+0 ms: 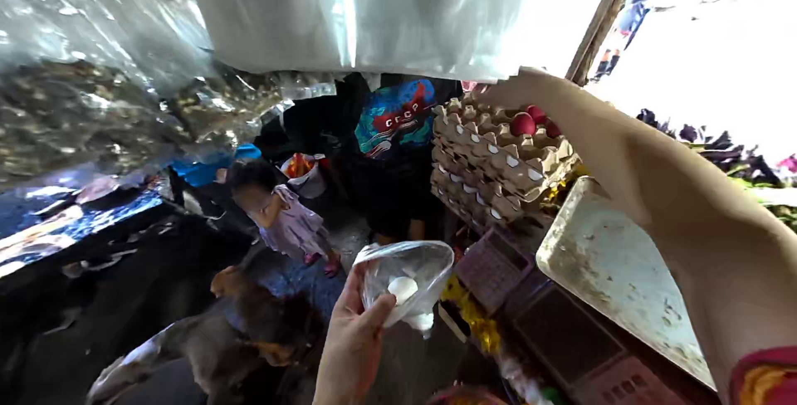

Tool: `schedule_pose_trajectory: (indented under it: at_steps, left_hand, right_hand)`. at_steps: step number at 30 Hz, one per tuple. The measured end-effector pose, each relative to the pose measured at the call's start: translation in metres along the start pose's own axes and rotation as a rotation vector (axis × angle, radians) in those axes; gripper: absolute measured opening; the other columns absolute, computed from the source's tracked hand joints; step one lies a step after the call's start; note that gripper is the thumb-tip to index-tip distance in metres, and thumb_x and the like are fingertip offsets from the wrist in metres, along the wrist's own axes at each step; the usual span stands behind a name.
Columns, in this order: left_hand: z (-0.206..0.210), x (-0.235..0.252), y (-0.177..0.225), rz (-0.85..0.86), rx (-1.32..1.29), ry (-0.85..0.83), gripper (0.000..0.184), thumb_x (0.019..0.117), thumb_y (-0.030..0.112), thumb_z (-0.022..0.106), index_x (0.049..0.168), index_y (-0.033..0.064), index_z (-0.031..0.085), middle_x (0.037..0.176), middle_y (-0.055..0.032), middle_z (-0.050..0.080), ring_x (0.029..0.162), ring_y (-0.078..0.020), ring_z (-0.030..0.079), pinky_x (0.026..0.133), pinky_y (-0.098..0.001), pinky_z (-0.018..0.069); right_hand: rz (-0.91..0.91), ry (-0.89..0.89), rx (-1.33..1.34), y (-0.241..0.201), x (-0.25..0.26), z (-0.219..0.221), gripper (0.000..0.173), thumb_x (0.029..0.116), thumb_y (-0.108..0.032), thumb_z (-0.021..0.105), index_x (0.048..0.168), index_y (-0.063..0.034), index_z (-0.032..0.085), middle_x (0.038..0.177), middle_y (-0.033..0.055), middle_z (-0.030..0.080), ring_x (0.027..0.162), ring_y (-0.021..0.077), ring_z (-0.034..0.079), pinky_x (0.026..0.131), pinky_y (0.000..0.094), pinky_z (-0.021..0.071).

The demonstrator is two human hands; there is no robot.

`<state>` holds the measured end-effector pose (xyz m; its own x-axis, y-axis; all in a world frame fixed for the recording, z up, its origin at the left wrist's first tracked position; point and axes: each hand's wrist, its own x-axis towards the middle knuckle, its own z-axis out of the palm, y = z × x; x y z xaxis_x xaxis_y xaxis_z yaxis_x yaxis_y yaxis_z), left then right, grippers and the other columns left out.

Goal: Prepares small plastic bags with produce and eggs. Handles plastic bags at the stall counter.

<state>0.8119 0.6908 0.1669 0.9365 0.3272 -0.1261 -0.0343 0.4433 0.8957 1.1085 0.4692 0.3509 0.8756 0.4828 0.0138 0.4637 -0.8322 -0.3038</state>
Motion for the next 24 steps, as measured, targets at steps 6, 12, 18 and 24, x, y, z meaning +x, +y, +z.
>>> schedule_pose_trajectory:
  at_steps: [6, 12, 18, 24]
  left_hand:
    - [-0.008, -0.004, -0.007, -0.018, 0.038, 0.059, 0.072, 0.0772, -0.01, 0.058, 0.146, 0.0033, 0.045, 0.119, -0.0095, 0.069, 0.087, -0.0118, 0.072, 0.064, -0.0253, 0.0604]
    - [-0.022, -0.01, -0.009, -0.012, 0.089, 0.166, 0.071, 0.0812, -0.014, 0.053, 0.149, 0.0051, 0.041, 0.122, -0.0049, 0.068, 0.09, -0.0082, 0.071, 0.068, -0.0244, 0.0611]
    - [-0.045, -0.017, -0.009, -0.024, 0.146, 0.22, 0.066, 0.0858, -0.015, 0.049, 0.147, 0.0084, 0.041, 0.121, 0.0025, 0.067, 0.086, -0.0014, 0.07, 0.065, -0.019, 0.059]
    - [-0.052, -0.019, -0.01, -0.064, 0.163, 0.263, 0.063, 0.088, -0.014, 0.048, 0.145, 0.012, 0.041, 0.117, 0.0057, 0.068, 0.077, 0.0008, 0.067, 0.061, -0.0167, 0.0566]
  right_hand:
    - [0.381, 0.048, -0.262, 0.089, 0.061, 0.01, 0.057, 0.0908, -0.047, 0.073, 0.117, 0.0039, 0.069, 0.127, 0.032, 0.062, 0.124, 0.0519, 0.056, 0.095, 0.0757, 0.0422]
    - [0.361, 0.121, -0.134, 0.107, 0.068, 0.01, 0.06, 0.0892, -0.042, 0.077, 0.123, 0.0061, 0.066, 0.132, 0.034, 0.059, 0.127, 0.0533, 0.054, 0.098, 0.0762, 0.0405]
    - [0.421, 0.413, 1.01, 0.119, 0.039, -0.021, 0.039, 0.1039, -0.026, 0.054, 0.138, -0.0068, 0.05, 0.117, 0.0091, 0.06, 0.094, 0.0149, 0.063, 0.08, 0.0307, 0.0556]
    - [0.454, 0.337, 0.428, 0.128, 0.037, -0.018, 0.055, 0.095, -0.032, 0.073, 0.128, 0.0089, 0.06, 0.13, 0.0291, 0.06, 0.119, 0.038, 0.059, 0.102, 0.0572, 0.0449]
